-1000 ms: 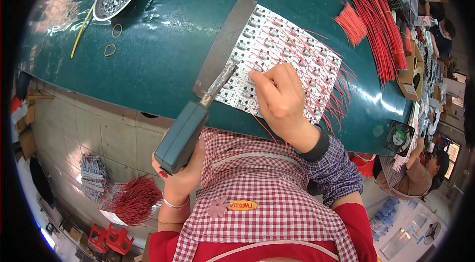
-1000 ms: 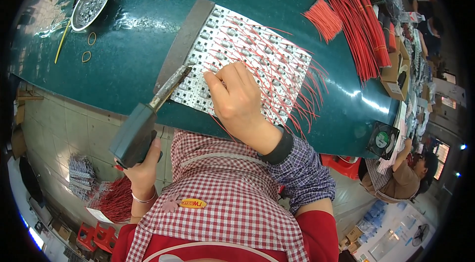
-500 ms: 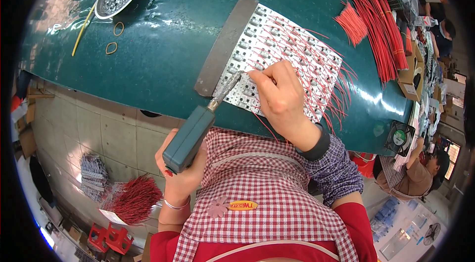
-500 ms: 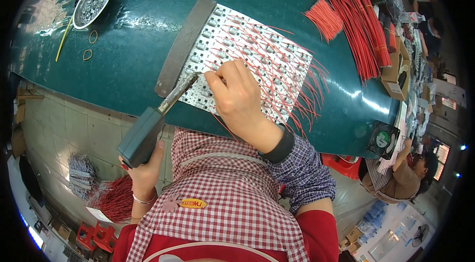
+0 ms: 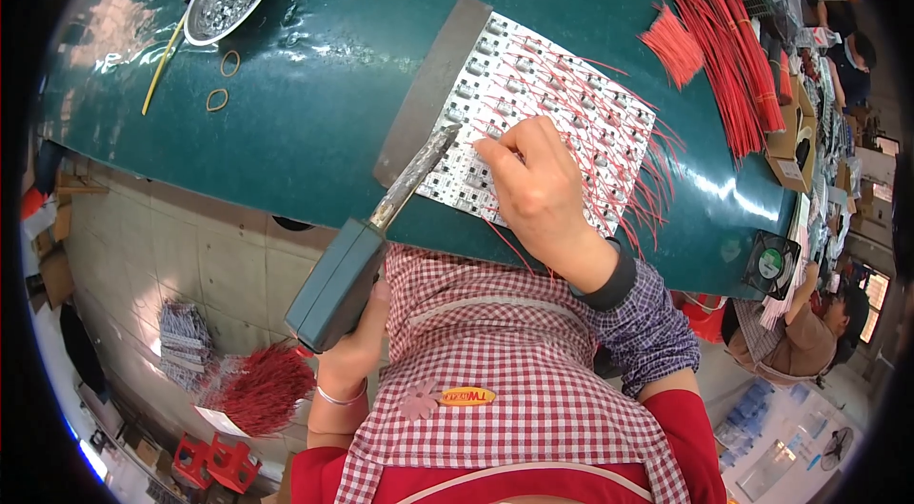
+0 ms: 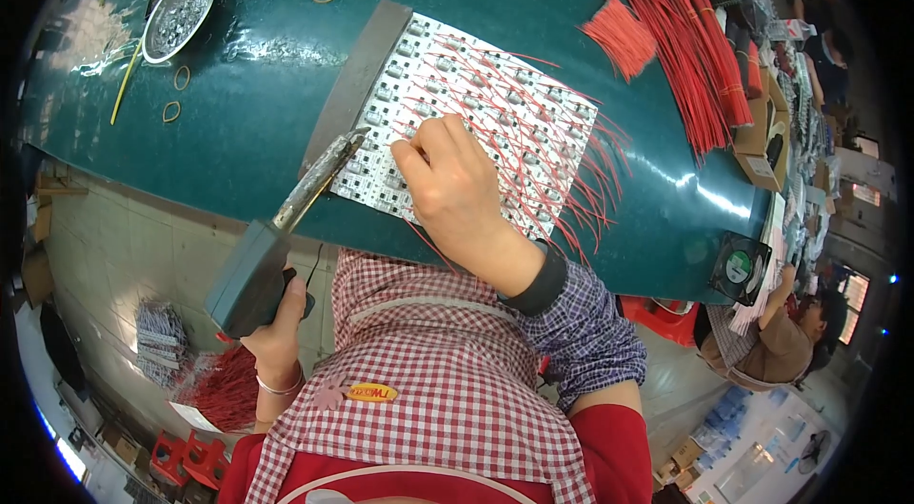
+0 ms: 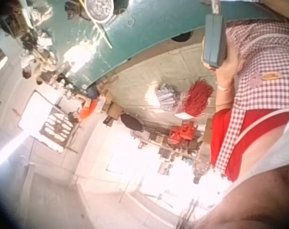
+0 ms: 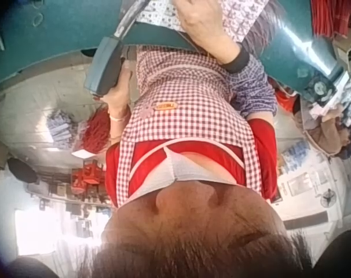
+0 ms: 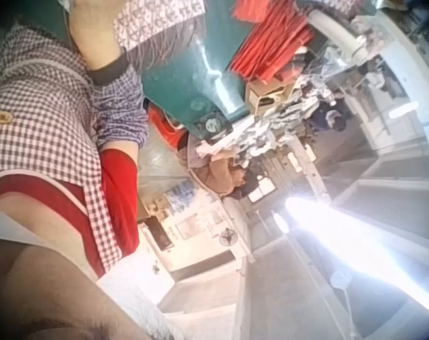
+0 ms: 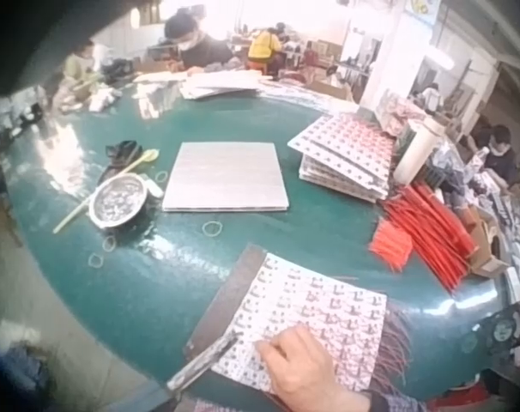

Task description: The person solders red wires to an LED circuit board using a soldering iron gun.

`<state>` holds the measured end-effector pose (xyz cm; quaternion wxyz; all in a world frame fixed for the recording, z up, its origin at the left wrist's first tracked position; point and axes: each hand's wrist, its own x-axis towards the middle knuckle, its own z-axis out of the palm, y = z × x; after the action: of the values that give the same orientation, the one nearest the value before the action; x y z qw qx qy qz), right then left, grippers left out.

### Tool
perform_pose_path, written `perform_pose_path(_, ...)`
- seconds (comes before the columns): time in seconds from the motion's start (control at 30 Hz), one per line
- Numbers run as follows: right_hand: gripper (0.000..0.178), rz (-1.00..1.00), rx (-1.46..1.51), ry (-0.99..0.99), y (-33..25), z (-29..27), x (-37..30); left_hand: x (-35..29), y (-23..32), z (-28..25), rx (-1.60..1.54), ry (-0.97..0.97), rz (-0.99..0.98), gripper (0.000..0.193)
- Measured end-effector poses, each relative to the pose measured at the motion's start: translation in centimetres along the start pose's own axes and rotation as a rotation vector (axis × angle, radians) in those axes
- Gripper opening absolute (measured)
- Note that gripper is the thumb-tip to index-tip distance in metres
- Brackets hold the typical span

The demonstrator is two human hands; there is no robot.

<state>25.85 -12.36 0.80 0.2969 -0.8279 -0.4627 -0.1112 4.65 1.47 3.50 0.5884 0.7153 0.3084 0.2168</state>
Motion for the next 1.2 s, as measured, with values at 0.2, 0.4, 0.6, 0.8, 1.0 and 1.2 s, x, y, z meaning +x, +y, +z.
perform_pose_path(0.2,0.020,0.083,0.018,0.022,2.3,-3.8,1.3,-0.2,-1.8,-0.3,-0.008,0.025,-0.046,0.035)
perform_pose_path(0.4,0.008,0.325,-0.473,0.173,16.3,-7.4,1.3,0.8,-3.0,0.1,-0.049,0.043,0.021,0.035)
perform_pose_path(0.6,0.007,0.258,-0.519,0.190,21.1,-6.6,1.1,0.6,-2.5,0.3,-0.014,0.046,0.046,0.034)
perform_pose_path(0.8,0.006,0.175,-0.521,0.240,21.3,-7.5,1.5,0.6,-2.1,0.0,0.002,0.028,0.065,0.034)
perform_pose_path(1.0,0.007,0.114,-0.523,0.302,17.3,-9.6,3.0,0.3,-1.5,-0.1,0.005,0.028,0.028,0.035)
perform_pose_path(1.2,0.024,0.003,0.061,0.106,2.3,-6.4,1.5,-0.1,-0.8,-0.7,0.032,-0.006,0.021,0.038)
